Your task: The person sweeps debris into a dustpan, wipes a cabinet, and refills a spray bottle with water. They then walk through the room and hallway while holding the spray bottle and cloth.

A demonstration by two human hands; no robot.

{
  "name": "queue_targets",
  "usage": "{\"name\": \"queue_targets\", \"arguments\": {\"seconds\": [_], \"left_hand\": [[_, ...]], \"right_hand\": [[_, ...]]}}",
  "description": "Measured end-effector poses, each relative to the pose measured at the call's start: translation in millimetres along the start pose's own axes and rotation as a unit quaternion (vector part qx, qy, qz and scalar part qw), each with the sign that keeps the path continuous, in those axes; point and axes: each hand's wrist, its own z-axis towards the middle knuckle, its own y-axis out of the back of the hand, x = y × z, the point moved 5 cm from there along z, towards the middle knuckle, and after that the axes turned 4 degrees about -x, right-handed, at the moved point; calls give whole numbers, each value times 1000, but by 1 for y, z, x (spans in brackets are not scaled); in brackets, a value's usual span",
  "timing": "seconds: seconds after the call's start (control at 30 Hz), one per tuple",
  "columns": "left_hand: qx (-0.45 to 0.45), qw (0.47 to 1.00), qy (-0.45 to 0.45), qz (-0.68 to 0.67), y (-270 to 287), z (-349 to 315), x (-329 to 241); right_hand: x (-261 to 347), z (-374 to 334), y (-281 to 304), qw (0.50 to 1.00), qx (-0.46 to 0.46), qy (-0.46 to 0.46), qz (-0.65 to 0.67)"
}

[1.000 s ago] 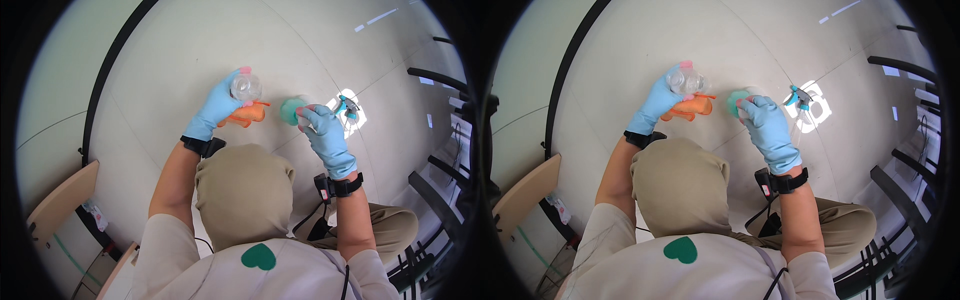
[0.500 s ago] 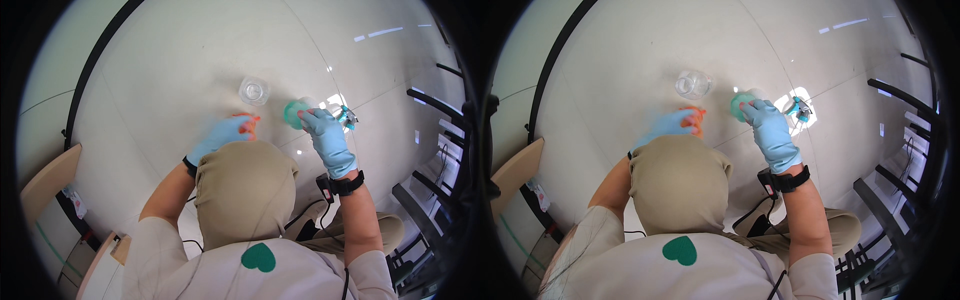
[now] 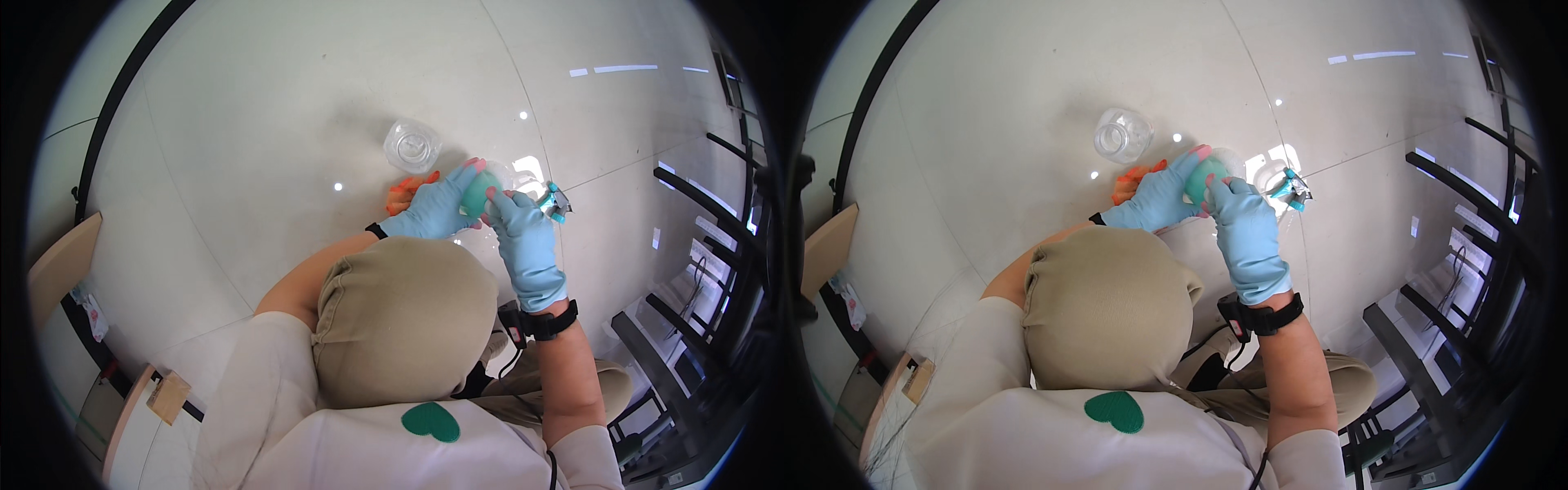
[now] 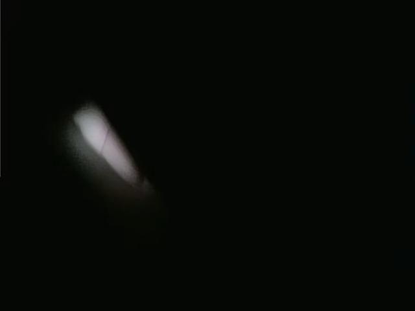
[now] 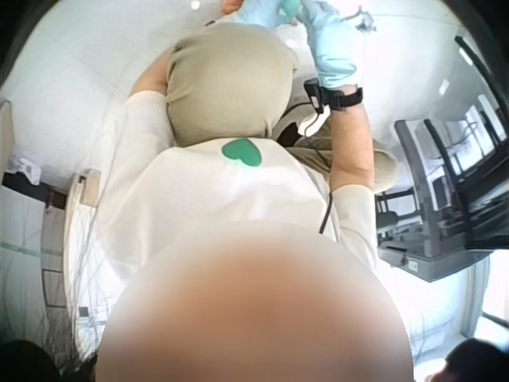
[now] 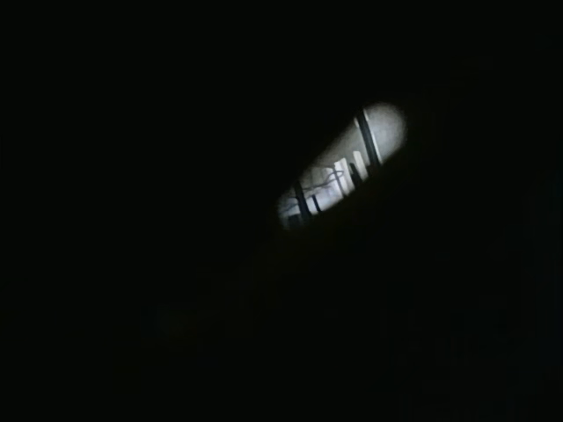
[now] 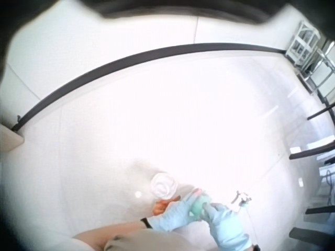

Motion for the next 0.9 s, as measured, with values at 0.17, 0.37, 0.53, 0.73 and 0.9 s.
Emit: {"name": "queue_targets", "arguments": {"seconds": [0.17,0.37,0.53,0.73,0.9], "left_hand": [[42,998,16,-32,3,5,6],[65,997,-23,40,31,-4,-13],[164,984,4,65,49,-6,-18],[199,976,-15,87,49,-1,-28],[220,967,-11,126,34,3,-30]], "right_hand": [[3,4,2,1000,0,16,8],[4,5,17,995,34,-43,84],[13,4,19,971,67,-52,222],[-3,-5,15,980,87,-179,23],[-15,-16,14,987,65,-146,-38]]}}
